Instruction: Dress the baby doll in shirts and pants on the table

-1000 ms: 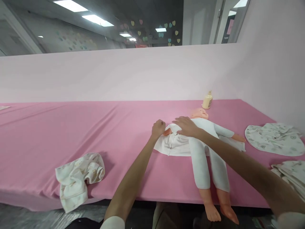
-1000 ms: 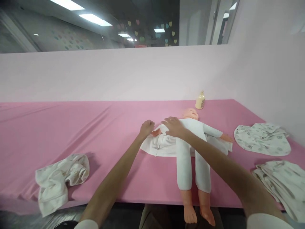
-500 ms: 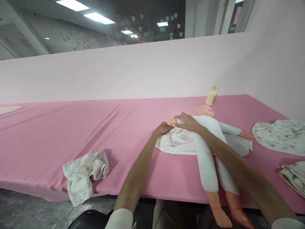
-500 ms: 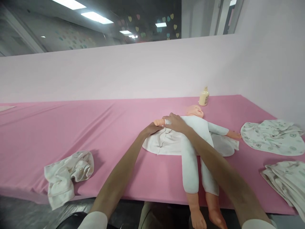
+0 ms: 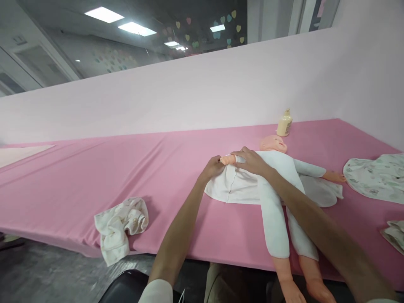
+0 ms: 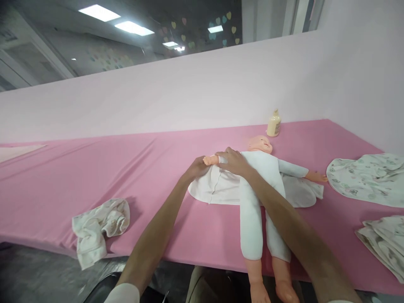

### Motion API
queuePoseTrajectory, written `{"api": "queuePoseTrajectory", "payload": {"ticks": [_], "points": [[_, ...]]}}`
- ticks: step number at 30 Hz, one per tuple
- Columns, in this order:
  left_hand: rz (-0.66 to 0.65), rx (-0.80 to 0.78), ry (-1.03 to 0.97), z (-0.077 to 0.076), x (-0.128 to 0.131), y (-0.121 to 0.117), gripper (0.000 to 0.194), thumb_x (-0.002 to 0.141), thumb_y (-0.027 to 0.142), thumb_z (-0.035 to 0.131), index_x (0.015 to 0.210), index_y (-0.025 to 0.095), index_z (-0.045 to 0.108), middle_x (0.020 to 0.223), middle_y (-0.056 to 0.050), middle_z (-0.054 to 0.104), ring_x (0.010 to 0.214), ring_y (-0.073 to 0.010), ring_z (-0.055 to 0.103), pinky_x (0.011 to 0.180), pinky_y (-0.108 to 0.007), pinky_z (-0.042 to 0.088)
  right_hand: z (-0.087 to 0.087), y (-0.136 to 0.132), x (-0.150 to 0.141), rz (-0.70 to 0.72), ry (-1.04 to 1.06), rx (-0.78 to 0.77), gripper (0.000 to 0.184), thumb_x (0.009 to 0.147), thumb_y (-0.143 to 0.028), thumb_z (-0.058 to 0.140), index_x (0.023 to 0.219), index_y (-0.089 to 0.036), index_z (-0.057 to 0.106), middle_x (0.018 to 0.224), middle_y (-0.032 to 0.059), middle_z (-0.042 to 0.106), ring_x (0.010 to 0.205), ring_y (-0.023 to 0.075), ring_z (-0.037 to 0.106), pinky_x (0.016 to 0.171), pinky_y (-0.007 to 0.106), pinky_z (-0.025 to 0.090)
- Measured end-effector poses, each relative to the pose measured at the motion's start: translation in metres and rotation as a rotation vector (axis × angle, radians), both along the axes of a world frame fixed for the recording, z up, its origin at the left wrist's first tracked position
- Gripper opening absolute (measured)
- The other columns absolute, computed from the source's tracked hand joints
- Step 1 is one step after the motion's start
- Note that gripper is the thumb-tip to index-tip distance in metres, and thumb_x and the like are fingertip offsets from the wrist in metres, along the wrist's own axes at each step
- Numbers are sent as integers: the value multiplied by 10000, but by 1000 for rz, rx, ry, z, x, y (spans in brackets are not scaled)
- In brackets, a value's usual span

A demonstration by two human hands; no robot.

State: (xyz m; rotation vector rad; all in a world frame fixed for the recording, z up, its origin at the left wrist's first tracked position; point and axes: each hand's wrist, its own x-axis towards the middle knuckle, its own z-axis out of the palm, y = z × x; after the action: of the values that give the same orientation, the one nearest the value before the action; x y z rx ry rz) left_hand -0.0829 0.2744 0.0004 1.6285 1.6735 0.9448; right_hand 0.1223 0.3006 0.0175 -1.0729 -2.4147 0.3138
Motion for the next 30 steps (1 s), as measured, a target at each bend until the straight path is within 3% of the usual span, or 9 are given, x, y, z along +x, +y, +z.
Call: {"api": "queuePoseTrajectory", "payload": {"ticks": [3,7,12,16,22,27,30], "points": [[78,7,-81,11,-9,-8,210,708,349,634,737,176,519,666,33,501,601,-96,446,532,-214,313,1,-2,0,-7,-3,-18,445,859,-401,590,1298,-331,583,1070,54,552,952,221,579,897,354,432],[137,46,-24,21,-12,-18,319,711,399,651,624,172,444,600,50,392,551,-71,356,494,-206,232,1,-2,0,-21,-15,-12,448,849,-385,597,1294,-338,582,1049,53,554,943,221,589,878,346,434],[130,-13,-378,38,-5,-31,415,731,423,654,620,192,327,559,58,341,500,-60,347,480,-204,258,3,-6,0,-25,-59,30,455,911,-499,501,1319,-309,561,1060,78,563,963,241,586,872,363,430],[178,82,-477,54,17,-40,387,743,388,639,633,195,322,549,58,329,484,-54,339,468,-198,278,4,-15,-5,-45,-180,92,494,944,-482,458,1376,-249,513,1104,128,584,994,274,587,866,373,425],[96,169,-321,68,62,-58,364,822,405,577,643,190,344,565,50,346,497,-57,331,485,-193,311,-2,-21,-14,-70,-286,114,493,922,-230,465,1405,-134,454,1155,177,592,1076,285,563,925,375,409],[35,141,-369,69,84,-60,349,838,401,557,666,195,335,591,47,374,511,-63,350,503,-195,338,-6,-19,-11,-21,-117,5,494,894,-162,447,1375,-49,444,1211,230,584,1107,314,542,941,414,408],[-26,94,-326,66,95,-57,349,829,422,577,676,190,365,603,47,369,524,-61,347,491,-187,307,0,-15,-6,74,7,-63,420,877,-116,443,1288,-79,524,1162,188,636,1042,268,575,913,369,425]]}}
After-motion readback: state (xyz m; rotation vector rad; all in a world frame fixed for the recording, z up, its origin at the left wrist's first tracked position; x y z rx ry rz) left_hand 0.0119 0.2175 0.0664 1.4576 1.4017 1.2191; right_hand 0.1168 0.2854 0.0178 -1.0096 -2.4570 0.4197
